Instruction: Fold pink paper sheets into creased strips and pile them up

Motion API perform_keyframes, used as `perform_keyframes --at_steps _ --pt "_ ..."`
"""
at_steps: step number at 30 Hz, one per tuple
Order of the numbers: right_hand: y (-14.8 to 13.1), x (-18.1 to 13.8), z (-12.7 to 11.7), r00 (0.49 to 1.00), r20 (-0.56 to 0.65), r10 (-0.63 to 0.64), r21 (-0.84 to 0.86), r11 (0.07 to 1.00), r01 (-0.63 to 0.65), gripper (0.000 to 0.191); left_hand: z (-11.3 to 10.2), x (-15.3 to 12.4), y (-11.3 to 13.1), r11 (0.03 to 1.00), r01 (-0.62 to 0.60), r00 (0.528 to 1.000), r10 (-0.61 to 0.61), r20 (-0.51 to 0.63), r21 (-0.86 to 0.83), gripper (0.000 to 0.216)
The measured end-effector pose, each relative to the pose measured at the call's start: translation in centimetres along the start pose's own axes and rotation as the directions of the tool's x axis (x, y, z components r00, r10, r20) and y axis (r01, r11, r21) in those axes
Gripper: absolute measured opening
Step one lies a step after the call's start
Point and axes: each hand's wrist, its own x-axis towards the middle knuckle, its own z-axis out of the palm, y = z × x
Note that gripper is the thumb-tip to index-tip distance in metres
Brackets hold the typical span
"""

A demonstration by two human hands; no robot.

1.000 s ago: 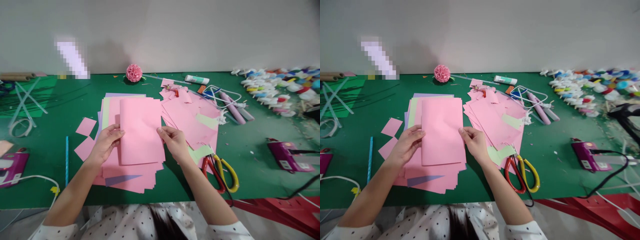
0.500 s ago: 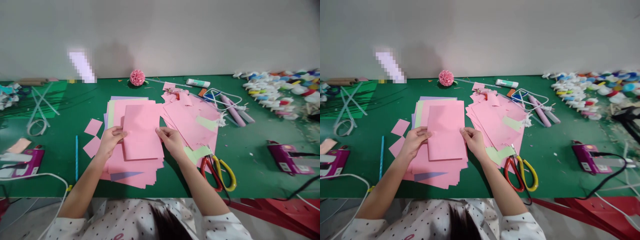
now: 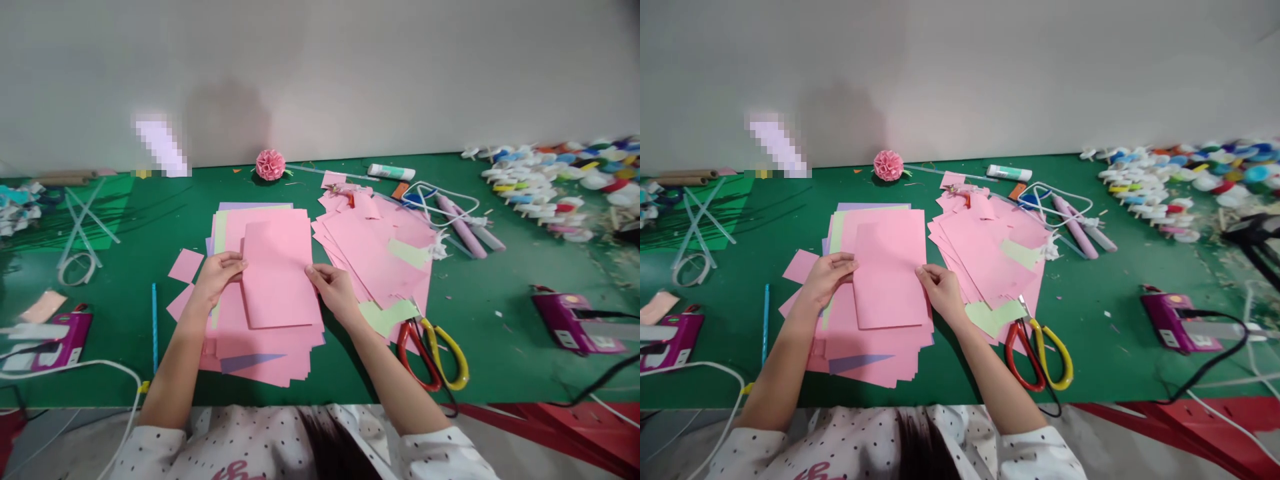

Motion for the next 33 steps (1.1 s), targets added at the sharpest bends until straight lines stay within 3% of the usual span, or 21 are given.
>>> perform_keyframes --at_steps 12,18,26,33 --pt "-0.6 -0.2 0.8 1.0 0.008 -0.004 -0.069 0.998 0.004 0.048 -0.6 0.1 0.4 1.0 0.005 1.0 -0.005 -0.025 0.013 0.048" --pt "-0.5 -0.3 1.3 1.0 0.021 0.001 -0.098 0.995 0.001 0.051 -0.5 0.4 0.0 1.0 -0.024 0.991 0.022 -0.131 -0.013 0.047" --pt "-0.2 -0.9 1.2 0.998 0.035 0.045 -0.109 0.993 -0.041 0.047 -0.8 0.7 -0.1 0.999 -0.015 0.984 0.01 -0.177 -0.028 0.049" --pt "-0.5 -1.0 1.1 0.995 0.059 0.082 -0.088 0.993 -0.077 0.046 -0.3 0.5 -0.1 0.998 -0.025 0.97 0.011 -0.245 -0.056 0.039"
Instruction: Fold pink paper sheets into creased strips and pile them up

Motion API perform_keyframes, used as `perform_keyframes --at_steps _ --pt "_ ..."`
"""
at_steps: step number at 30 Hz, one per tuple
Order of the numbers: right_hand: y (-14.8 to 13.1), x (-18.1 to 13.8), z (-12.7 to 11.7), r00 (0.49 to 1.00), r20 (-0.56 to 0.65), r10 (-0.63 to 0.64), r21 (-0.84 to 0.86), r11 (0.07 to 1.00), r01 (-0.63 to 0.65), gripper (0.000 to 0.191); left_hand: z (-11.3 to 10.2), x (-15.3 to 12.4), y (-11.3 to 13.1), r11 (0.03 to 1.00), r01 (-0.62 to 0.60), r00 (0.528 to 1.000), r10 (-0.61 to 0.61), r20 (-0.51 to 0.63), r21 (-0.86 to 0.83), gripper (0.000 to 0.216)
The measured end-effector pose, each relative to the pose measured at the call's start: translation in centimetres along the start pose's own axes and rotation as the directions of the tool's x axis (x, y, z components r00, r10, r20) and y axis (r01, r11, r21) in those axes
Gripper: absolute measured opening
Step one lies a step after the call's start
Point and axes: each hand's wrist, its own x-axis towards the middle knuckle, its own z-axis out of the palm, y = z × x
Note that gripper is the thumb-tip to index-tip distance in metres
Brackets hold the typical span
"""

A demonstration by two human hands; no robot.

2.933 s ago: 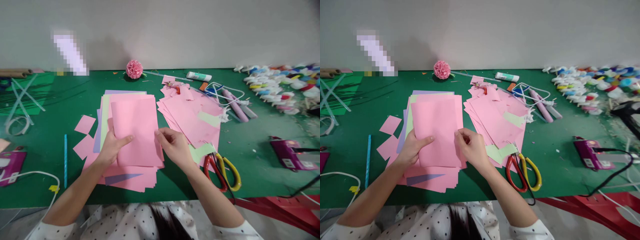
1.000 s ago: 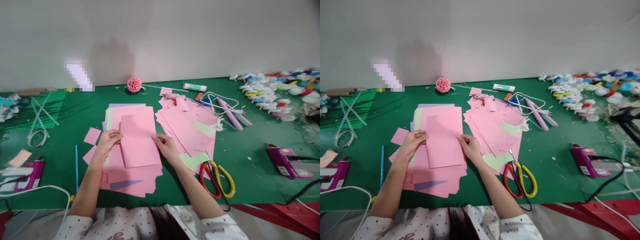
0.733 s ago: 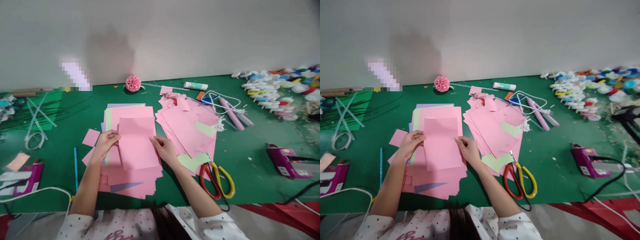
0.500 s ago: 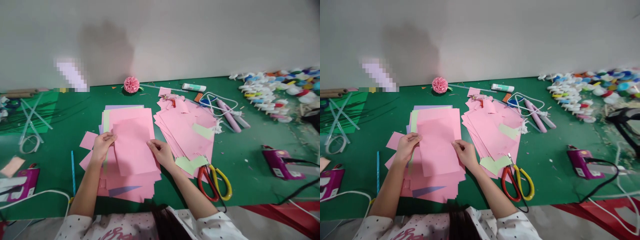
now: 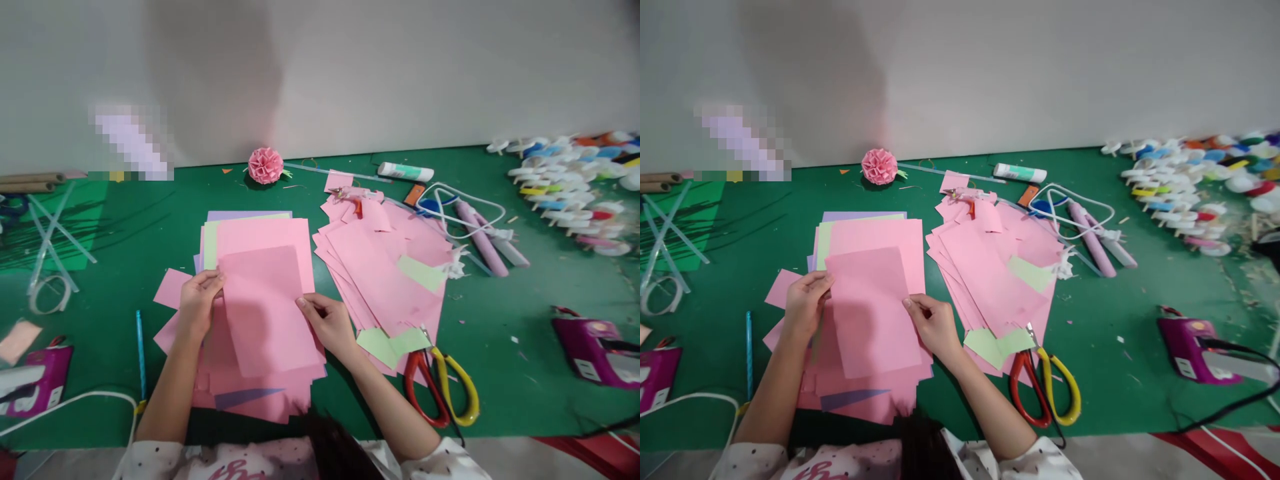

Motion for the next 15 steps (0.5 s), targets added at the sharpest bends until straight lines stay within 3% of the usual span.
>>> perform_keyframes --at_steps 7,11,15 --pt "-0.24 -0.39 0.01 1.0 0.005 0.015 -0.035 0.999 -0.015 0.045 -0.04 -0.33 0.05 1.0 0.024 1.0 -0.024 0.01 -0.006 0.037" --pt "-0.01 -0.56 0.09 0.999 0.042 -0.01 -0.046 0.999 0.012 0.044 0.3 -0.29 -0.14 0.999 -0.017 0.999 0.015 -0.052 -0.036 0.037" --pt "0.03 -0.37 -0.31 0.995 0.097 -0.032 -0.035 0.999 0.035 0.042 0.53 -0.24 -0.09 0.997 -0.04 0.999 0.038 -0.033 -0.064 0.038"
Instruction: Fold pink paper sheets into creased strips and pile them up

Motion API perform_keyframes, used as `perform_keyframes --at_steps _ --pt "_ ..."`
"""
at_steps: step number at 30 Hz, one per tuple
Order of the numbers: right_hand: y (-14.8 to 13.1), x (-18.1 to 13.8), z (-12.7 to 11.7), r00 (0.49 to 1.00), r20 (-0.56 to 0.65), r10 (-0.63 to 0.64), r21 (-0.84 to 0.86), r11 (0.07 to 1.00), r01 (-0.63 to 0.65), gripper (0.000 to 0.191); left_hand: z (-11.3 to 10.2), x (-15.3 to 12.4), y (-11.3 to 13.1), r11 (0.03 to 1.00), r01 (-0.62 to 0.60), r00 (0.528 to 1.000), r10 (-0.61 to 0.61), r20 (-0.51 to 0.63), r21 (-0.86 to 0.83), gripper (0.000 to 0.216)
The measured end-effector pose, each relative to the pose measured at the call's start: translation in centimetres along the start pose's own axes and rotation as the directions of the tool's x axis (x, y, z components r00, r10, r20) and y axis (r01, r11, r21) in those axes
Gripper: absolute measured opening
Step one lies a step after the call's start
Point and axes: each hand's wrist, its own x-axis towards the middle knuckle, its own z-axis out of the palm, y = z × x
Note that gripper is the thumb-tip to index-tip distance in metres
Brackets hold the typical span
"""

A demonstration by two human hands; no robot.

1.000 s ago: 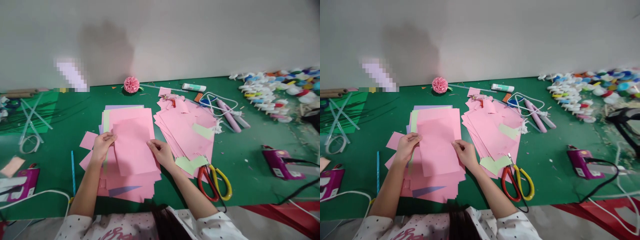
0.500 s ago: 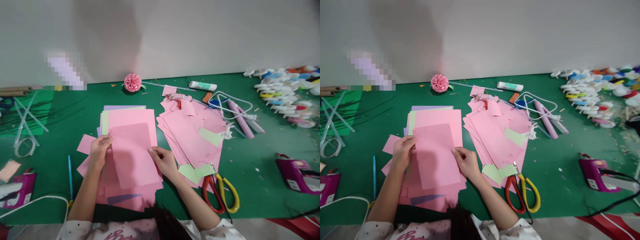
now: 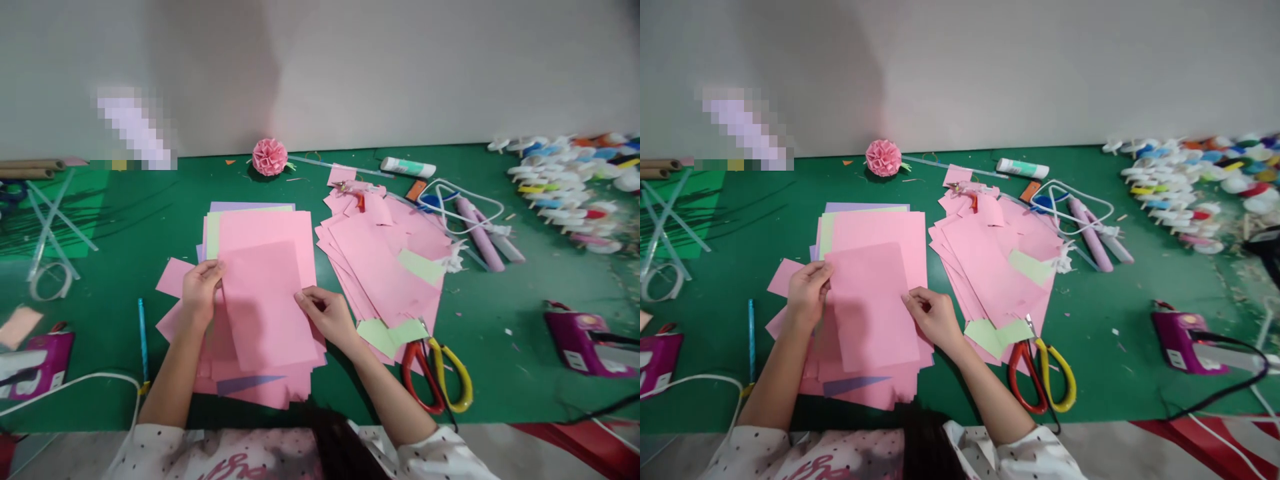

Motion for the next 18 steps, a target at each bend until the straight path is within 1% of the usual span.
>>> perform_keyframes --at_steps 4,9,11,13,18 --pt "0.0 0.2 -0.4 0.998 0.062 -0.025 0.045 0.999 0.022 0.039 0.0 0.1 0.2 0.999 -0.02 0.999 0.021 0.026 -0.028 0.039" --pt "-0.2 0.2 -0.3 0.996 0.084 -0.013 0.074 0.997 0.007 0.038 0.0 0.0 0.4 0.998 -0.029 0.998 0.031 0.05 -0.053 0.038" --pt "-0.7 0.4 -0.4 0.998 0.058 0.017 0.13 0.991 -0.024 0.038 0.0 -0.2 0.5 0.998 -0.031 0.998 0.034 0.058 -0.05 0.036" --pt "-1.5 0.8 -0.4 0.999 0.003 0.045 0.194 0.98 -0.044 0.042 0.1 -0.3 0.4 0.999 -0.03 0.997 0.033 0.071 -0.038 0.034" --pt "-3.8 2.9 -0.1 0.988 -0.15 0.023 0.24 0.971 0.013 0.04 0.1 -0.3 0.0 0.999 -0.036 0.996 0.037 0.086 -0.014 0.037"
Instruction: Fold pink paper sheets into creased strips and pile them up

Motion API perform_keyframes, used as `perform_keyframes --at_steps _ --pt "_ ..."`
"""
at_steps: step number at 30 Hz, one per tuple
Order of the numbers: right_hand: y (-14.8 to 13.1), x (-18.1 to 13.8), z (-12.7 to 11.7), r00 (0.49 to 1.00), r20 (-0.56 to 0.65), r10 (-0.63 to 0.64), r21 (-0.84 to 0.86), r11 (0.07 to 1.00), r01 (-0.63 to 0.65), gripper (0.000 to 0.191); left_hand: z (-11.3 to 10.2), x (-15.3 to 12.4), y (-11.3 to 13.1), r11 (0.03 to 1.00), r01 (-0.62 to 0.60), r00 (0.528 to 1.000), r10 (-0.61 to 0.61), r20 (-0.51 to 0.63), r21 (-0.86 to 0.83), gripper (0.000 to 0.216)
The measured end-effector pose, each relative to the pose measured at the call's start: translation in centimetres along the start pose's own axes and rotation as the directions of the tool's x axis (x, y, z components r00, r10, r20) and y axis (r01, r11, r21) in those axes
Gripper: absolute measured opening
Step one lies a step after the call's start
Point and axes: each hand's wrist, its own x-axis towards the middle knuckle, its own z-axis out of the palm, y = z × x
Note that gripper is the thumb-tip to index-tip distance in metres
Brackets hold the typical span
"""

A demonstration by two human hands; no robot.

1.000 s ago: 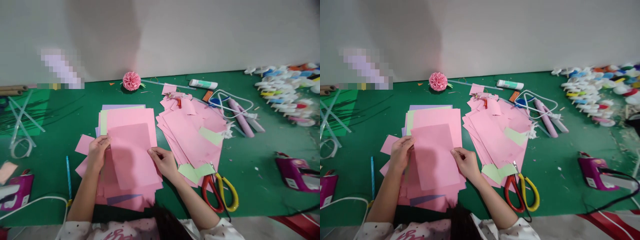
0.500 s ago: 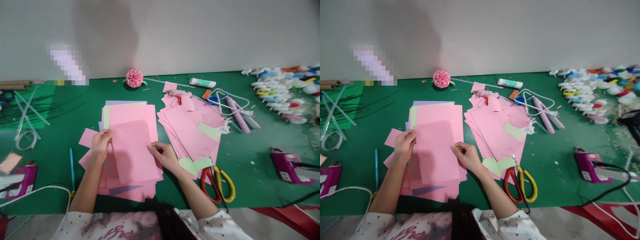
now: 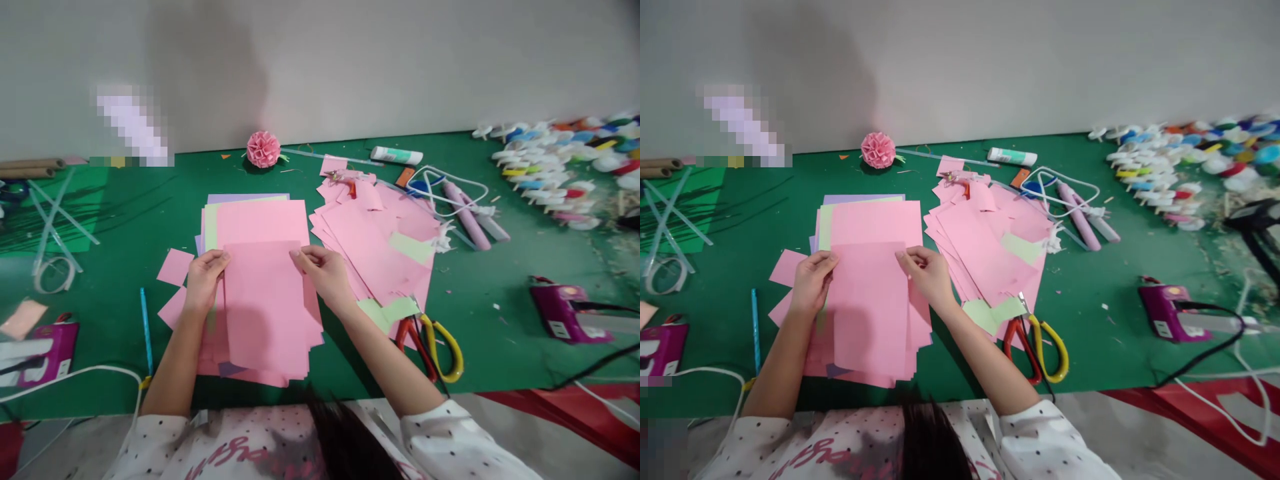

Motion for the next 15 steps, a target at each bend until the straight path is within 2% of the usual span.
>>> perform_keyframes --at_steps 4,8,15 --pt "0.2 1.0 1.1 1.0 -0.01 0.0 0.072 0.997 0.001 0.042 -0.2 0.3 -0.5 0.999 -0.039 0.999 0.039 -0.038 -0.003 0.04" --pt "1.3 0.9 1.6 0.998 0.046 0.041 0.064 0.997 -0.044 0.043 -0.6 0.6 -0.9 0.996 -0.091 0.99 0.091 -0.108 0.005 0.041" --pt "1.6 0.8 1.2 0.995 0.089 0.048 0.035 0.998 -0.051 0.049 -1.1 0.7 -1.1 0.998 -0.043 0.987 0.048 -0.151 0.035 0.037"
